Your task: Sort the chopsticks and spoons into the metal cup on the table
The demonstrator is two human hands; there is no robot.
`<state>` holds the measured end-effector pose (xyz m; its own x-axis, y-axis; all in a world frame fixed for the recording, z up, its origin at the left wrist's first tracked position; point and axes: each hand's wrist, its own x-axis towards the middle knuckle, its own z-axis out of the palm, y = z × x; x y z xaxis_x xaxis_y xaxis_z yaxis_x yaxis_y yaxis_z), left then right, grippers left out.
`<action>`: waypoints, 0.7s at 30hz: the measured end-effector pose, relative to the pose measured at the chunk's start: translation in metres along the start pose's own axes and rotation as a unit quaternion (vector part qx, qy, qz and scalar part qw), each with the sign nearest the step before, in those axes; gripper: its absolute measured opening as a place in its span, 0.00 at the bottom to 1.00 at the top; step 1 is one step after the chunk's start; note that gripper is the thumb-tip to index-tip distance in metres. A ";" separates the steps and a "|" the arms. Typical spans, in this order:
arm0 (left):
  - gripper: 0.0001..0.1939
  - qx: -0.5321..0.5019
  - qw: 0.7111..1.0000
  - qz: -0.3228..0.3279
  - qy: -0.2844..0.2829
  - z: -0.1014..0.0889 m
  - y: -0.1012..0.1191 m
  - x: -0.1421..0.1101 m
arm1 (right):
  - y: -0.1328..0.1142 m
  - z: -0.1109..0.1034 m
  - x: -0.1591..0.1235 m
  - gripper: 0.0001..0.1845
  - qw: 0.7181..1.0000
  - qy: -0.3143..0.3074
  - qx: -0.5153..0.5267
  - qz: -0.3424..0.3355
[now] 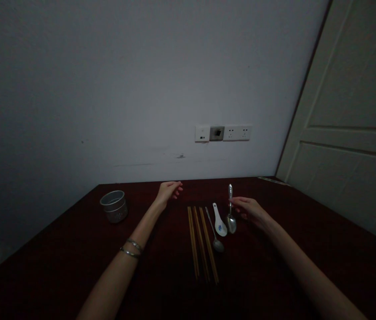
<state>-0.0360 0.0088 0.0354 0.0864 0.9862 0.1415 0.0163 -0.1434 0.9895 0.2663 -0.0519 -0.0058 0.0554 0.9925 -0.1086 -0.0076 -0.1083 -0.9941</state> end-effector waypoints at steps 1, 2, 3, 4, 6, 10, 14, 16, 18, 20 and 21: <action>0.16 0.003 1.000 -0.002 0.005 -0.001 -0.004 0.001 | 0.004 -0.003 0.000 0.13 1.000 0.002 -0.002 0.011; 0.16 0.005 1.000 -0.006 0.010 -0.001 -0.007 0.003 | 0.007 -0.005 -0.001 0.13 1.000 0.001 -0.003 0.022; 0.16 0.007 1.000 -0.012 0.014 -0.002 -0.010 0.004 | 0.010 -0.006 -0.001 0.12 0.999 0.002 -0.004 0.032; 0.16 0.009 1.000 -0.019 0.019 -0.003 -0.014 0.005 | 0.011 -0.006 -0.002 0.11 0.999 0.001 -0.007 0.043; 0.16 0.013 0.999 -0.034 0.025 -0.004 -0.020 0.007 | 0.012 -0.005 -0.004 0.09 0.998 -0.001 -0.017 0.065; 0.16 0.019 0.998 -0.054 0.030 -0.008 -0.029 0.009 | 0.013 -0.007 -0.006 0.09 0.995 -0.018 -0.046 0.087; 0.15 0.012 0.997 -0.064 0.030 -0.010 -0.035 0.008 | 0.018 -0.011 -0.002 0.09 0.994 -0.025 -0.055 0.092; 0.14 0.010 0.997 -0.068 0.030 -0.010 -0.037 0.008 | 0.021 -0.012 0.001 0.10 0.993 -0.032 -0.056 0.096; 0.14 0.013 0.997 -0.073 0.031 -0.011 -0.038 0.007 | 0.022 -0.013 0.002 0.10 0.992 -0.042 -0.060 0.100; 0.14 0.019 0.996 -0.080 0.035 -0.011 -0.039 0.007 | 0.022 -0.013 0.001 0.11 0.991 -0.049 -0.067 0.102; 0.14 0.022 0.996 -0.084 0.036 -0.011 -0.039 0.008 | 0.022 -0.012 0.000 0.11 0.991 -0.049 -0.071 0.104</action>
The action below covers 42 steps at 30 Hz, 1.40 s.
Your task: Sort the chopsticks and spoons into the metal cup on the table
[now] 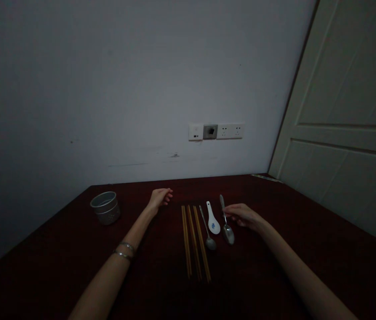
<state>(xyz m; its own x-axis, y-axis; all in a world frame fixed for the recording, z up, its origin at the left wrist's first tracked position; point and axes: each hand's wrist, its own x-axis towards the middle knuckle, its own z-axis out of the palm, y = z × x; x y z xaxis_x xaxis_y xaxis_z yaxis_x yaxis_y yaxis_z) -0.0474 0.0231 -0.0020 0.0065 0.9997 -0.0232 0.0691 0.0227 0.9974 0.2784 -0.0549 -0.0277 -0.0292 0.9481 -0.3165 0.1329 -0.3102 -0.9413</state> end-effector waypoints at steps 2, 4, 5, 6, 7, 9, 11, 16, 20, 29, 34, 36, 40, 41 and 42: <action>0.14 0.004 1.000 -0.006 0.003 -0.001 -0.002 0.002 | -0.001 0.001 -0.002 0.11 1.000 0.003 -0.006 0.003; 0.14 0.005 1.000 -0.011 0.005 -0.002 -0.004 0.004 | -0.002 0.001 -0.004 0.11 1.000 0.004 -0.008 0.005; 0.13 0.004 1.000 -0.013 0.006 -0.002 -0.005 0.005 | -0.002 0.001 -0.004 0.11 1.000 0.004 -0.007 0.007; 0.13 0.003 1.000 -0.014 0.006 -0.003 -0.006 0.006 | -0.002 0.001 -0.004 0.12 1.000 0.003 -0.006 0.008; 0.13 0.002 1.000 -0.014 0.005 -0.003 -0.007 0.007 | -0.001 0.001 -0.004 0.12 1.000 0.004 -0.005 0.009; 0.13 0.002 1.000 -0.014 0.002 -0.004 -0.007 0.007 | 0.000 0.001 -0.003 0.12 1.000 0.009 -0.012 0.006; 0.13 0.002 1.000 -0.012 -0.001 -0.004 -0.008 0.006 | 0.002 0.002 -0.001 0.12 0.999 0.016 -0.028 -0.004; 0.13 0.001 1.000 -0.002 -0.011 -0.003 -0.007 0.002 | 0.006 0.004 0.005 0.11 0.995 0.040 -0.090 -0.026; 0.13 0.015 1.000 0.005 -0.016 -0.003 -0.006 0.001 | 0.007 0.007 0.009 0.10 0.988 0.063 -0.137 -0.039; 0.14 0.029 0.999 0.000 -0.018 -0.003 -0.008 0.003 | 0.007 0.015 0.009 0.09 0.972 0.081 -0.217 -0.037; 0.14 0.020 1.000 -0.001 -0.013 -0.004 -0.009 0.004 | 0.008 0.017 0.011 0.08 0.967 0.088 -0.237 -0.041; 0.15 0.017 1.000 0.000 -0.014 -0.005 -0.009 0.003 | 0.008 0.018 0.011 0.07 0.966 0.089 -0.238 -0.045; 0.14 0.017 1.000 -0.002 -0.013 -0.005 -0.008 0.002 | 0.006 0.020 0.008 0.06 0.964 0.097 -0.244 -0.049; 0.13 0.018 1.000 -0.003 -0.012 -0.005 -0.007 0.002 | 0.006 0.021 0.008 0.06 0.963 0.100 -0.247 -0.049; 0.13 0.019 1.000 -0.004 -0.012 -0.005 -0.007 0.002 | 0.005 0.021 0.007 0.06 0.961 0.102 -0.251 -0.049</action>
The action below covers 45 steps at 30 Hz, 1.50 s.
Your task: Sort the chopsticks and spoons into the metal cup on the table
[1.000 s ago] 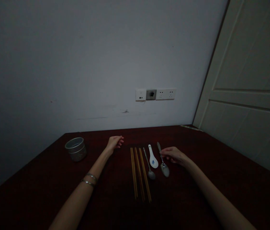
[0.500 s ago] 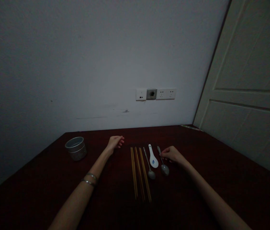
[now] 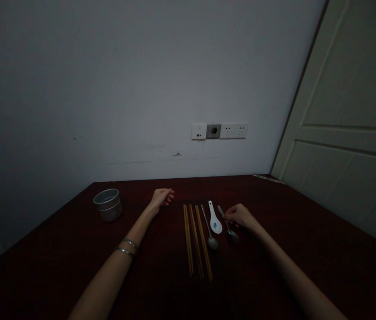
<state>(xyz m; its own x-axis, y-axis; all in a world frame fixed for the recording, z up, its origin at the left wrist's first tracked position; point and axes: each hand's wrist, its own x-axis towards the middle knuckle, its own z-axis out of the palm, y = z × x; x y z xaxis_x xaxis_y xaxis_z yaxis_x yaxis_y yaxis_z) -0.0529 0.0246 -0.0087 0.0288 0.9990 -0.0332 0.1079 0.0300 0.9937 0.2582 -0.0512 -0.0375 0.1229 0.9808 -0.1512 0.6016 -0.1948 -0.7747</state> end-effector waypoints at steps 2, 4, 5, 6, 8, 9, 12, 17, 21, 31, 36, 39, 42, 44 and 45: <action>0.13 0.002 1.000 -0.001 -0.001 0.000 0.000 0.000 | -0.001 0.000 0.000 0.06 1.000 0.002 -0.006 0.000; 0.13 0.004 1.000 -0.003 -0.001 0.000 0.000 0.000 | -0.001 0.000 0.000 0.06 1.000 0.003 -0.011 0.002; 0.12 0.005 1.000 -0.004 0.000 0.000 0.000 0.000 | -0.001 0.000 0.000 0.06 1.000 0.002 -0.013 0.003; 0.12 0.006 1.000 -0.005 0.000 0.000 0.000 0.000 | 0.000 0.000 0.001 0.06 1.000 0.001 -0.013 0.005; 0.12 0.005 1.000 -0.005 0.000 -0.001 -0.001 0.000 | -0.001 0.001 0.001 0.06 1.000 0.001 -0.012 0.010; 0.12 0.004 1.000 -0.004 0.000 -0.001 -0.002 0.001 | -0.001 0.001 0.001 0.06 1.000 0.002 -0.012 0.013; 0.12 0.000 1.000 -0.001 -0.004 -0.001 -0.003 0.002 | -0.001 0.000 0.000 0.07 1.000 0.006 -0.013 0.014; 0.12 0.001 1.000 -0.002 -0.001 -0.001 -0.004 0.003 | 0.003 -0.004 0.001 0.13 1.000 -0.003 -0.008 -0.003; 0.12 0.001 1.000 -0.001 -0.007 -0.002 -0.005 0.003 | 0.007 -0.011 0.003 0.17 0.998 0.045 -0.030 -0.035; 0.13 0.031 0.997 0.069 0.013 0.002 0.022 -0.001 | 0.041 -0.019 0.015 0.20 0.924 0.229 -0.266 -0.153; 0.16 0.094 0.970 0.214 0.065 -0.004 0.083 -0.034 | 0.051 -0.014 0.023 0.22 0.911 0.228 -0.312 -0.142; 0.15 0.219 0.909 0.323 0.145 -0.027 0.110 -0.052 | 0.051 -0.014 0.023 0.22 0.906 0.231 -0.327 -0.138; 0.17 0.351 0.828 0.383 0.213 -0.067 0.124 -0.058 | 0.053 -0.014 0.024 0.21 0.905 0.235 -0.326 -0.142; 0.21 0.404 0.797 0.385 0.233 -0.100 0.126 -0.058 | 0.055 -0.014 0.025 0.21 0.905 0.234 -0.321 -0.149; 0.24 0.418 0.794 0.375 0.234 -0.116 0.126 -0.057 | 0.056 -0.014 0.025 0.21 0.906 0.233 -0.320 -0.152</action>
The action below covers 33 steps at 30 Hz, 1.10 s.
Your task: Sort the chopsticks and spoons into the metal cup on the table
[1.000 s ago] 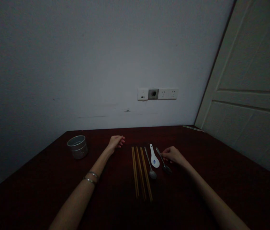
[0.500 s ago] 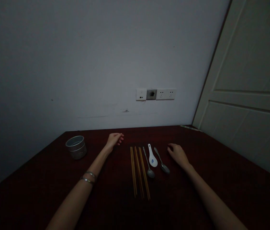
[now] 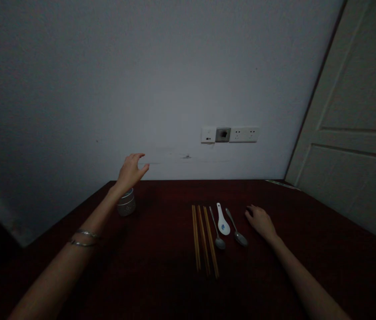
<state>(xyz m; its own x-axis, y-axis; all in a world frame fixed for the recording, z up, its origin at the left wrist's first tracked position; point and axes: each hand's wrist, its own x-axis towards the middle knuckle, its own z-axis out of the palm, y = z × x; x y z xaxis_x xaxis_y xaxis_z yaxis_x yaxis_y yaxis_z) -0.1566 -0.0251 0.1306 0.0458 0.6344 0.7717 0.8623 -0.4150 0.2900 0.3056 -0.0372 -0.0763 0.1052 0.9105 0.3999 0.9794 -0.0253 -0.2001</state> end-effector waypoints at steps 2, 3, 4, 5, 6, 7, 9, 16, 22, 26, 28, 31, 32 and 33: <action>0.29 0.002 0.999 -0.024 -0.035 -0.015 -0.029 -0.001 | 0.002 0.003 0.000 0.22 1.000 0.000 0.000 -0.006; 0.32 -0.003 0.997 -0.039 -0.059 -0.022 -0.042 -0.004 | 0.003 0.005 0.001 0.22 1.000 0.000 -0.002 -0.008; 0.34 -0.006 0.995 -0.056 -0.080 -0.028 -0.055 -0.007 | 0.004 0.006 0.001 0.23 1.000 0.000 -0.006 -0.011; 0.36 -0.011 0.992 -0.076 -0.103 -0.033 -0.067 -0.012 | 0.005 0.008 0.001 0.23 1.000 0.000 -0.011 -0.014; 0.38 -0.019 0.987 -0.100 -0.125 -0.038 -0.078 -0.017 | 0.007 0.010 0.002 0.24 1.000 -0.001 -0.017 -0.017; 0.39 -0.030 0.981 -0.130 -0.142 -0.042 -0.088 -0.023 | 0.008 0.012 0.002 0.24 1.000 -0.004 -0.023 -0.020; 0.40 -0.053 0.968 -0.185 -0.164 -0.048 -0.106 -0.037 | 0.011 0.015 0.003 0.24 0.999 -0.006 -0.030 -0.030; 0.50 -0.157 0.934 -0.246 -0.208 -0.039 -0.149 -0.091 | 0.014 0.019 0.004 0.25 0.999 -0.008 -0.029 -0.032; 0.54 -0.166 0.931 -0.280 -0.165 -0.022 -0.139 -0.116 | 0.014 0.018 0.004 0.23 0.999 -0.002 -0.023 -0.049; 0.51 -0.193 0.928 -0.289 -0.132 -0.007 -0.133 -0.119 | 0.015 0.020 0.004 0.24 0.998 0.002 -0.035 -0.046; 0.47 -0.218 0.924 -0.287 -0.126 0.001 -0.133 -0.120 | 0.015 0.019 0.004 0.25 0.998 0.003 -0.036 -0.051; 0.42 -0.239 0.922 -0.284 -0.110 0.010 -0.132 -0.123 | 0.012 0.015 0.004 0.24 0.998 -0.007 -0.041 -0.057; 0.41 -0.242 0.922 -0.283 -0.105 0.012 -0.131 -0.123 | 0.011 0.014 0.003 0.25 0.997 -0.012 -0.044 -0.054; 0.41 -0.243 0.923 -0.282 -0.099 0.014 -0.130 -0.124 | 0.011 0.013 0.003 0.25 0.998 -0.014 -0.047 -0.050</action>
<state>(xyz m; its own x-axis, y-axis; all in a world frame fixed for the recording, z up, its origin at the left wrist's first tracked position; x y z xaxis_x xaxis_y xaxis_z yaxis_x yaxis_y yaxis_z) -0.2677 -0.0404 -0.0104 -0.2076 0.9257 0.3161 0.4514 -0.1960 0.8705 0.3140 -0.0291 -0.0892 0.0033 0.9218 0.3878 0.9967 0.0283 -0.0757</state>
